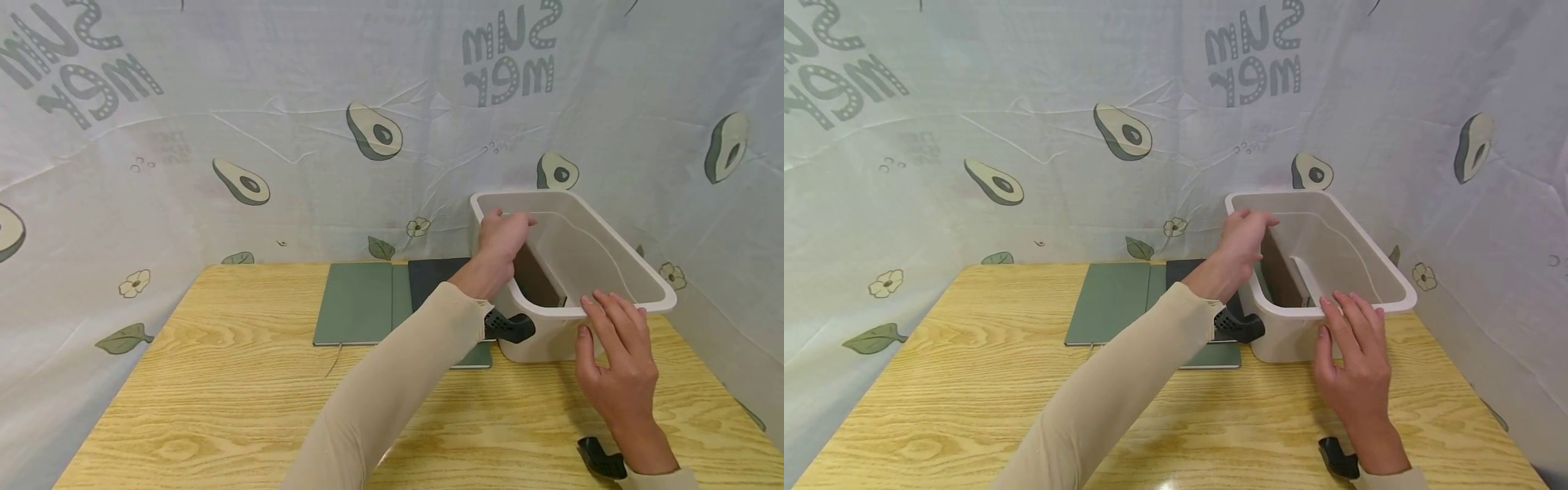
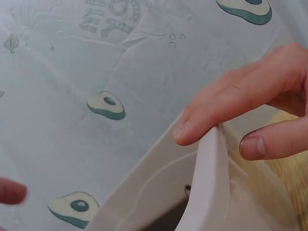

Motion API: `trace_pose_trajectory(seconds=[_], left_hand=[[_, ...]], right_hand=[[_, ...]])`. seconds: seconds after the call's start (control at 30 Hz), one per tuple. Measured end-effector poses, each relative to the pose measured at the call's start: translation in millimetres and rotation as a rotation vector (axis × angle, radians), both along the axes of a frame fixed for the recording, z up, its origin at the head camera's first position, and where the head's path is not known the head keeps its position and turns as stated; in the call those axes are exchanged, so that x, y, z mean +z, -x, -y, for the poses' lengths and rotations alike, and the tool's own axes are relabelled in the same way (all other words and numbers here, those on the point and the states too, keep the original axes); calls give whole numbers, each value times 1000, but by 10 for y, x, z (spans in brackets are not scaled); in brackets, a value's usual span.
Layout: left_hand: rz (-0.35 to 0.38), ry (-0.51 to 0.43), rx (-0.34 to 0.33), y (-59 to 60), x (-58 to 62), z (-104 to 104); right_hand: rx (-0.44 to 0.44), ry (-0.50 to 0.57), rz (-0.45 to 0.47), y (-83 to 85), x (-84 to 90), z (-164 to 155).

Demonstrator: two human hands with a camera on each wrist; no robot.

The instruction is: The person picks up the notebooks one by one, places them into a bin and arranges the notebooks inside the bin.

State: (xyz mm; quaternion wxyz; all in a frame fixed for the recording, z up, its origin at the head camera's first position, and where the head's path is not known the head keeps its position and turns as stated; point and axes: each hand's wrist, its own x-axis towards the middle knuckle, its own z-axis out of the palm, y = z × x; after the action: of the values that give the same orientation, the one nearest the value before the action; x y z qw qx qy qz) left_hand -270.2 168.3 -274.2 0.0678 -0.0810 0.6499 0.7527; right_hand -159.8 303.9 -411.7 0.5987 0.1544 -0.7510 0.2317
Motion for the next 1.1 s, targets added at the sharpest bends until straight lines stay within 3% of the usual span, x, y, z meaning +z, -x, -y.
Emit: trace_pose_trajectory(seconds=[0.33, 0.63, 0.9, 1.1], left_hand=[[-47, -150, -133, 10, 20, -42], [-64, -172, -162, -10, 20, -80], [-45, 56, -195, -167, 117, -111], [-8, 76, -183, -208, 129, -154]], right_hand=[[-5, -5, -7, -5, -16, -22], [10, -3, -11, -13, -5, -15], [18, -10, -21, -6, 26, 6], [15, -5, -14, -7, 32, 13]])
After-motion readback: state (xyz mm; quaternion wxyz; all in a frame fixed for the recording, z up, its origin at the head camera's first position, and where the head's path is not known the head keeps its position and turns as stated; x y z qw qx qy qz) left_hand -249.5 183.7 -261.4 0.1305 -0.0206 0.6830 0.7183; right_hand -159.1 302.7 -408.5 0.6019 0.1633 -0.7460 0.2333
